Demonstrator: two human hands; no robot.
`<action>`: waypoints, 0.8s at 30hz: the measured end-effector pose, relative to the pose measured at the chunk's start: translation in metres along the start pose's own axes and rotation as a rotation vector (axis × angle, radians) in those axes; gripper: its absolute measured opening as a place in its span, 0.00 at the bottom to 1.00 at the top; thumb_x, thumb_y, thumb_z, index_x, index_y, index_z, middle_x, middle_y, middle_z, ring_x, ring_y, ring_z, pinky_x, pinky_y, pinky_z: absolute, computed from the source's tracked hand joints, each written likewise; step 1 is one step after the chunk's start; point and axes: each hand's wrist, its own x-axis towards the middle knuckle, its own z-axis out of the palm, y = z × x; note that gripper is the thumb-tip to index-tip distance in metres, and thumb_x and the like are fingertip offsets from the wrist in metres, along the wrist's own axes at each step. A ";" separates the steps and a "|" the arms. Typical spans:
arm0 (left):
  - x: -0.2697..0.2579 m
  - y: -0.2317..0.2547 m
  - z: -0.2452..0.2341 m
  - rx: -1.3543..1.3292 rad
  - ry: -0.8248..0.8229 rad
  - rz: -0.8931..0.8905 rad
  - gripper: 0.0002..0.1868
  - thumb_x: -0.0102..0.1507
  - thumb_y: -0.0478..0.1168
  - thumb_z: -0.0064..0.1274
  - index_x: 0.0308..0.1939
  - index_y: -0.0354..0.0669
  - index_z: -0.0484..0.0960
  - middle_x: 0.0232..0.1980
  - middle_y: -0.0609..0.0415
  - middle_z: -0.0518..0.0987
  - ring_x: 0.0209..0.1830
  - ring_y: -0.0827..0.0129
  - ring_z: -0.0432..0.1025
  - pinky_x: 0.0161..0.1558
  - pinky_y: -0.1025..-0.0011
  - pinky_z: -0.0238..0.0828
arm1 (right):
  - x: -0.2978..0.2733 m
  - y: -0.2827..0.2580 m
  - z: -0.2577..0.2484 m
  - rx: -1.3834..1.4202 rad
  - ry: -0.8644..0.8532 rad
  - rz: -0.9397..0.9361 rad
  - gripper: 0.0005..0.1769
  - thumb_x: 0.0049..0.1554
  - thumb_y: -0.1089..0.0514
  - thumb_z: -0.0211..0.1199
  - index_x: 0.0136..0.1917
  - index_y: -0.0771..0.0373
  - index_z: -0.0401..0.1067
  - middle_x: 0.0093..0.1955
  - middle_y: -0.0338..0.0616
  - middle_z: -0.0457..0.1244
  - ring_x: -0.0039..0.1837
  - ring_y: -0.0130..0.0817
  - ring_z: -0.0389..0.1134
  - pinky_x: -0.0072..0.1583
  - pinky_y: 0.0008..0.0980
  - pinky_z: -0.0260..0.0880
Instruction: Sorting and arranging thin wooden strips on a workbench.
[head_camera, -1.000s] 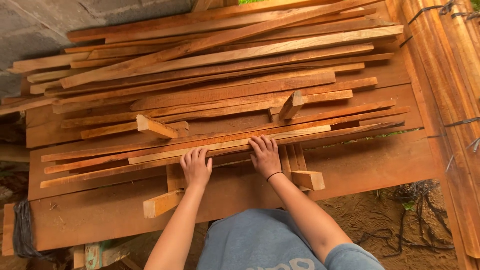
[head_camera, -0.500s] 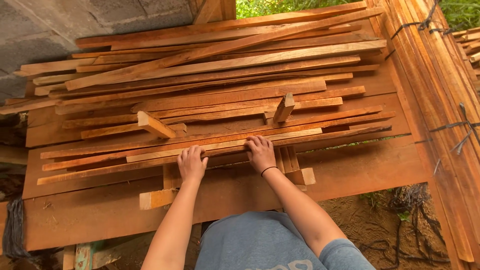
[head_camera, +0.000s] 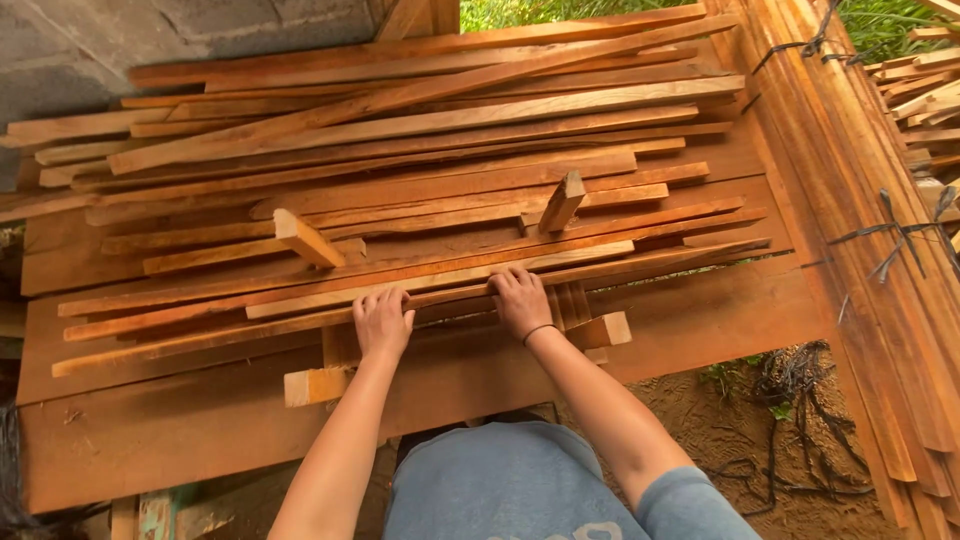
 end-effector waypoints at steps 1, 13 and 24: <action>-0.009 -0.004 -0.003 -0.003 -0.007 -0.007 0.16 0.62 0.53 0.61 0.51 0.65 0.76 0.54 0.69 0.79 0.66 0.68 0.68 0.73 0.55 0.49 | -0.008 -0.003 -0.010 0.002 -0.009 -0.004 0.19 0.53 0.44 0.66 0.58 0.40 0.68 0.58 0.29 0.65 0.69 0.34 0.62 0.68 0.39 0.59; -0.080 -0.023 0.014 -0.175 -0.245 0.014 0.16 0.63 0.47 0.59 0.52 0.53 0.74 0.52 0.55 0.82 0.60 0.59 0.76 0.71 0.56 0.60 | -0.077 -0.029 -0.016 0.223 -0.214 -0.022 0.17 0.59 0.47 0.63 0.61 0.44 0.73 0.56 0.29 0.69 0.61 0.32 0.68 0.66 0.37 0.58; -0.037 -0.016 0.006 -0.143 -0.619 -0.066 0.41 0.71 0.72 0.21 0.64 0.52 0.80 0.62 0.50 0.83 0.68 0.52 0.71 0.69 0.51 0.58 | -0.039 -0.019 -0.023 0.211 -0.714 0.279 0.39 0.64 0.21 0.36 0.70 0.44 0.70 0.71 0.34 0.65 0.75 0.38 0.61 0.79 0.51 0.42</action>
